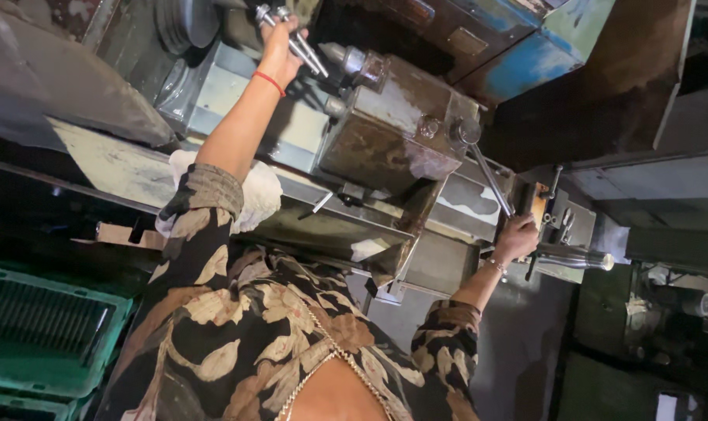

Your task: The person repeatedly picks up small metal rods from a green bin, inserts them into a grinding machine, and operates a lever to process them. After each cycle, the person removes the rod and places it back into the bin. The process is repeated continuously throughout the clip.

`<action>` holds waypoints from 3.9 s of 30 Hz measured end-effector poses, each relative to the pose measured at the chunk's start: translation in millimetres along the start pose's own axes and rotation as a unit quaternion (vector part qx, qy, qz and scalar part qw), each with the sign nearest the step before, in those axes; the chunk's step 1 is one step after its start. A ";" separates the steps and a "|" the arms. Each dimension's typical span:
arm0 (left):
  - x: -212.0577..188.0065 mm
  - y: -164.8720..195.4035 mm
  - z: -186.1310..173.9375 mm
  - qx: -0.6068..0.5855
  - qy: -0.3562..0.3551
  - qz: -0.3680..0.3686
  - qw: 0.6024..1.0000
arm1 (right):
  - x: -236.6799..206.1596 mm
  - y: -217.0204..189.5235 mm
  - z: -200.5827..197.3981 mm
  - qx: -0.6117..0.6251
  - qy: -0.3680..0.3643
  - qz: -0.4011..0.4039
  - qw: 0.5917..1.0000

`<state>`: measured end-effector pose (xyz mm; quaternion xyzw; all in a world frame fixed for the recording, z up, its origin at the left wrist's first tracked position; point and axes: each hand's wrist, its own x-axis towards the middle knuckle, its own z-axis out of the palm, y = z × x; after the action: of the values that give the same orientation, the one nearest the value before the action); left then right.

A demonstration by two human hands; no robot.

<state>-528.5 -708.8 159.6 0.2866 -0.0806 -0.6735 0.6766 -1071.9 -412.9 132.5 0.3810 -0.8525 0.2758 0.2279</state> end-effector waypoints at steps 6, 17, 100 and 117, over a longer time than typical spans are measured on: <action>-2.6 7.8 -2.1 0.034 0.065 -0.038 0.997 | -0.3 -2.7 -2.4 -0.024 -0.023 0.032 0.999; 0.6 13.3 -10.6 -0.104 0.066 0.048 0.991 | 3.2 -5.6 -14.9 0.027 -0.176 0.113 0.977; -438.9 31.9 -268.3 0.386 -0.108 0.120 0.908 | -447.8 -206.4 -175.4 0.659 -0.557 0.138 0.485; -536.7 8.3 -233.9 0.604 -0.129 0.550 0.562 | -444.1 -174.3 -258.3 0.604 -0.574 0.086 0.546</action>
<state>-448.4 -130.2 120.0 0.4389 -0.6970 0.0053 0.5670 -621.7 -111.0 110.4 0.4310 -0.4624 0.4665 -0.6187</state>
